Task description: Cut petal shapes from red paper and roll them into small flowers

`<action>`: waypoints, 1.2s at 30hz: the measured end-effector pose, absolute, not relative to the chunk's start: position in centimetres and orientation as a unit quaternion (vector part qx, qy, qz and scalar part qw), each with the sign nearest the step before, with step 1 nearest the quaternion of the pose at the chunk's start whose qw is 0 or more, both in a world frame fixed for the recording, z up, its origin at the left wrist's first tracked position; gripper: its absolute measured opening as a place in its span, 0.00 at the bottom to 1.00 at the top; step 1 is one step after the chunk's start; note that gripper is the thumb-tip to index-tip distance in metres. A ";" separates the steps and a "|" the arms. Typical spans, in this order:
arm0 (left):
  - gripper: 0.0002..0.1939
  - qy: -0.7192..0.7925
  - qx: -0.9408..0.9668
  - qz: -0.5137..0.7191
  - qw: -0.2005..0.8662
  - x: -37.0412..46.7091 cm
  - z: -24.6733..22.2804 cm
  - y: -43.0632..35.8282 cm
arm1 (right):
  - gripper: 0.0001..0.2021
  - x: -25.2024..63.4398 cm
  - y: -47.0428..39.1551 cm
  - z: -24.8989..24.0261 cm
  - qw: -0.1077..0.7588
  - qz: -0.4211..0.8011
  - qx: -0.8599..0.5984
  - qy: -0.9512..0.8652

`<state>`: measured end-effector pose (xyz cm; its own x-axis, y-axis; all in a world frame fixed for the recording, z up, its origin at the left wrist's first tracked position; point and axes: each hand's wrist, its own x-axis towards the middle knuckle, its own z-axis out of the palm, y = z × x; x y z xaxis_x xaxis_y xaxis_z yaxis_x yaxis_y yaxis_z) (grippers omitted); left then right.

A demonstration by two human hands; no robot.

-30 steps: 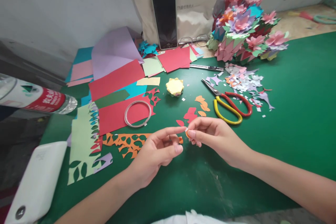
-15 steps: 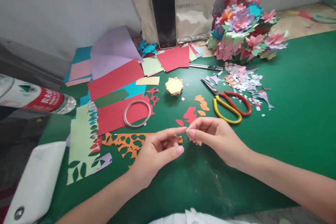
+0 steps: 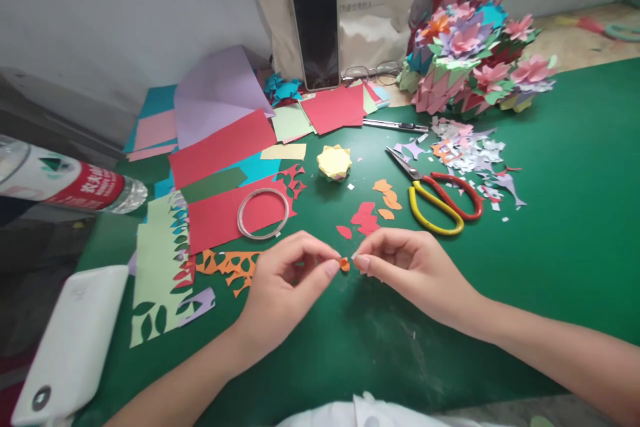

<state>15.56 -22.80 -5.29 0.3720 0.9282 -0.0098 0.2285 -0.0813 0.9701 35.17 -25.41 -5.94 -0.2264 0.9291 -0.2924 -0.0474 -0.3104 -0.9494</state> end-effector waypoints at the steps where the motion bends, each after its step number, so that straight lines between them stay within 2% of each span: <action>1: 0.04 0.426 0.710 0.342 0.445 15.6 -5.4 -23.0 | 0.07 35.1 -25.5 -6.0 0.373 0.635 -0.495 -0.461; 4: 0.06 0.364 0.823 0.347 0.264 15.9 -5.8 -23.6 | 0.07 35.1 -25.6 -6.2 0.356 0.617 -0.504 -0.489; 7: 0.07 0.343 0.857 0.343 0.175 15.9 -6.3 -23.9 | 0.06 35.0 -25.8 -6.3 0.351 0.590 -0.510 -0.518; 18: 0.05 0.358 0.874 0.309 0.112 15.6 -6.8 -24.4 | 0.04 34.9 -25.9 -6.5 0.372 0.452 -0.507 -0.633; 27: 0.04 0.320 0.903 0.276 0.078 16.0 -6.9 -24.2 | 0.06 35.0 -26.5 -7.7 0.399 0.313 -0.452 -0.734; 36: 0.04 0.309 0.918 0.248 -0.017 16.0 -6.8 -24.5 | 0.08 35.0 -26.6 -7.7 0.392 0.271 -0.430 -0.767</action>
<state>16.00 -24.50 -6.80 0.6867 0.5585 0.4653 0.5749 -0.8090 0.1226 35.05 -26.56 -7.72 -0.3236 0.8713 0.3689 0.4469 0.4844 -0.7521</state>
